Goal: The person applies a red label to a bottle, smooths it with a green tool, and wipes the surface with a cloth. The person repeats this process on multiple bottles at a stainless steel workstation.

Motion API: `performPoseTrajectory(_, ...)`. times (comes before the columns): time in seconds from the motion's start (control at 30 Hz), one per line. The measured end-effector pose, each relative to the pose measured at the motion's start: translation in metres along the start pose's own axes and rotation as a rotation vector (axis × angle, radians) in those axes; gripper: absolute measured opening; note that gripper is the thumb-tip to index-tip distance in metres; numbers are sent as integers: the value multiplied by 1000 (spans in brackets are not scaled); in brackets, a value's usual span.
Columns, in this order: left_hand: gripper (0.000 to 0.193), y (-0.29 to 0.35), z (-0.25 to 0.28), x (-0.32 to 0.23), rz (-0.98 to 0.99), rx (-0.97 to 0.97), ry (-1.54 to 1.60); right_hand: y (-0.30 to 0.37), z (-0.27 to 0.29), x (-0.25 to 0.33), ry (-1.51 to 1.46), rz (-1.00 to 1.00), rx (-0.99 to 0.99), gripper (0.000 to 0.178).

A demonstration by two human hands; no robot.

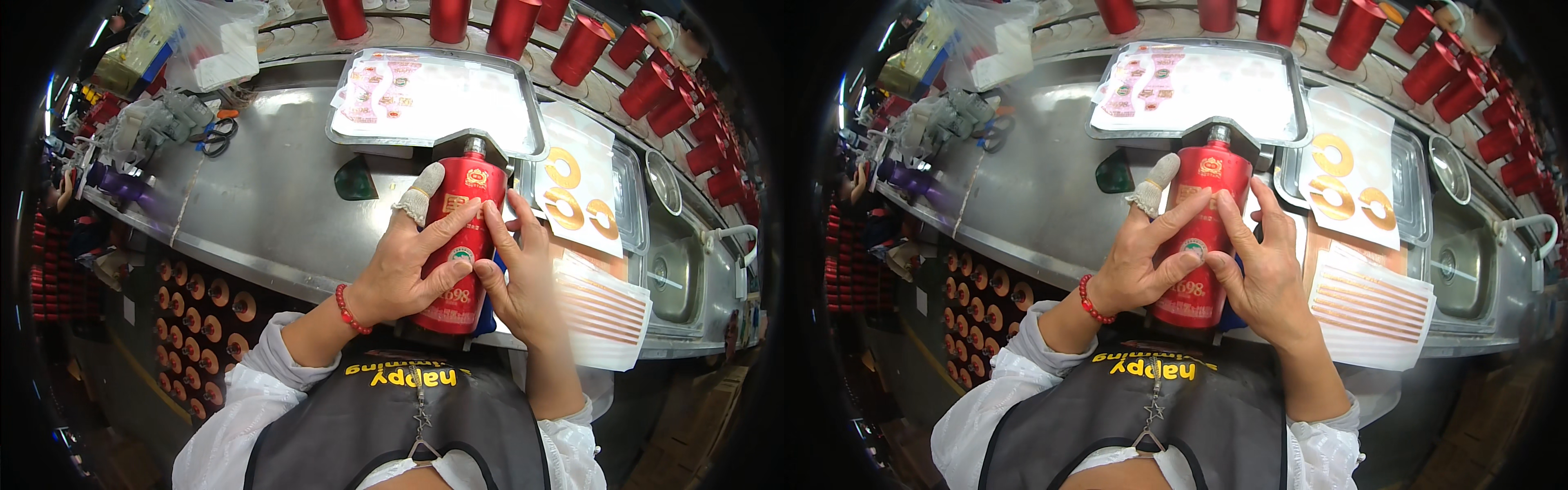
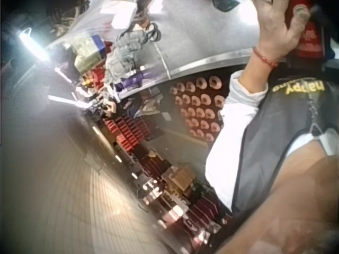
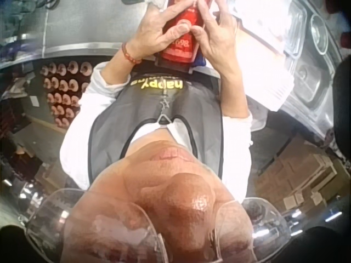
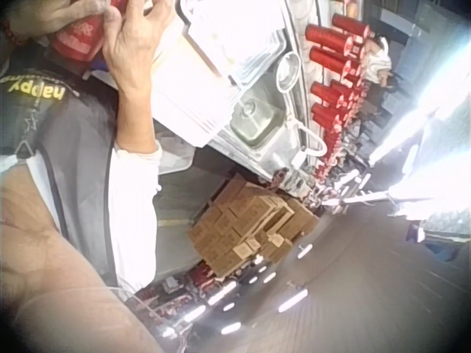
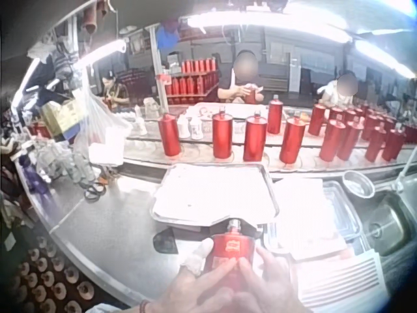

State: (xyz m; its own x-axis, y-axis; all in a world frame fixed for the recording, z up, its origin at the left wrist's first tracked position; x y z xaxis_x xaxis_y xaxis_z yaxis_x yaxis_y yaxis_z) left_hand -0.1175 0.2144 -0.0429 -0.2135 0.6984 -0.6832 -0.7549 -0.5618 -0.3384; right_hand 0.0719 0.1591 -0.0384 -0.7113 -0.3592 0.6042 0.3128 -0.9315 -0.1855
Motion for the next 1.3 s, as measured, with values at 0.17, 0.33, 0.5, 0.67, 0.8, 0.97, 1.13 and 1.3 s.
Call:
performPoseTrajectory(0.17, 58, -3, 2, -4, -10, 9, -31, 2, 0, 1, -4, -8, -5, 56)
performPoseTrajectory(0.33, 62, -6, 5, 7, 20, -1, -43, -7, 0, 4, -78, 12, -24, 55)
performPoseTrajectory(0.5, 62, -6, 4, 3, 15, 20, -59, 0, -2, 2, -2, 5, -25, 55)
performPoseTrajectory(0.67, 61, -9, 6, 2, 5, 42, -99, 0, 1, 3, -7, -2, -16, 54)
performPoseTrajectory(0.8, 63, -8, 5, 6, 2, -6, -41, 1, 1, 3, 9, 15, -28, 54)
performPoseTrajectory(0.97, 71, -22, 10, 22, 175, -137, 360, -31, 1, -14, -240, -21, -188, 61)
performPoseTrajectory(1.13, 72, -24, -7, 41, 277, -44, 594, -49, -8, -36, -314, -76, -182, 59)
performPoseTrajectory(1.3, 72, -25, -8, 42, 297, -48, 548, -49, -6, -33, -410, -77, -168, 54)
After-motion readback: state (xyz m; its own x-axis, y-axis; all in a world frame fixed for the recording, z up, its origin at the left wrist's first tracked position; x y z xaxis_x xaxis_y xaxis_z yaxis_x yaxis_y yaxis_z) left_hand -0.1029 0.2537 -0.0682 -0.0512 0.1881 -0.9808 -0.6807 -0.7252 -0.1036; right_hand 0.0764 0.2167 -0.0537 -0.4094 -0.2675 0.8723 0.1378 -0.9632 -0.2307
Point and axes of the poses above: each hand's wrist, its own y-axis away from the middle knuckle, its own z-axis out of the back of the hand, x = y × z, the point moved 2 cm from there along -y, towards the middle knuckle, and after that the axes turned 15 degrees about x, right-handed, at the moved point
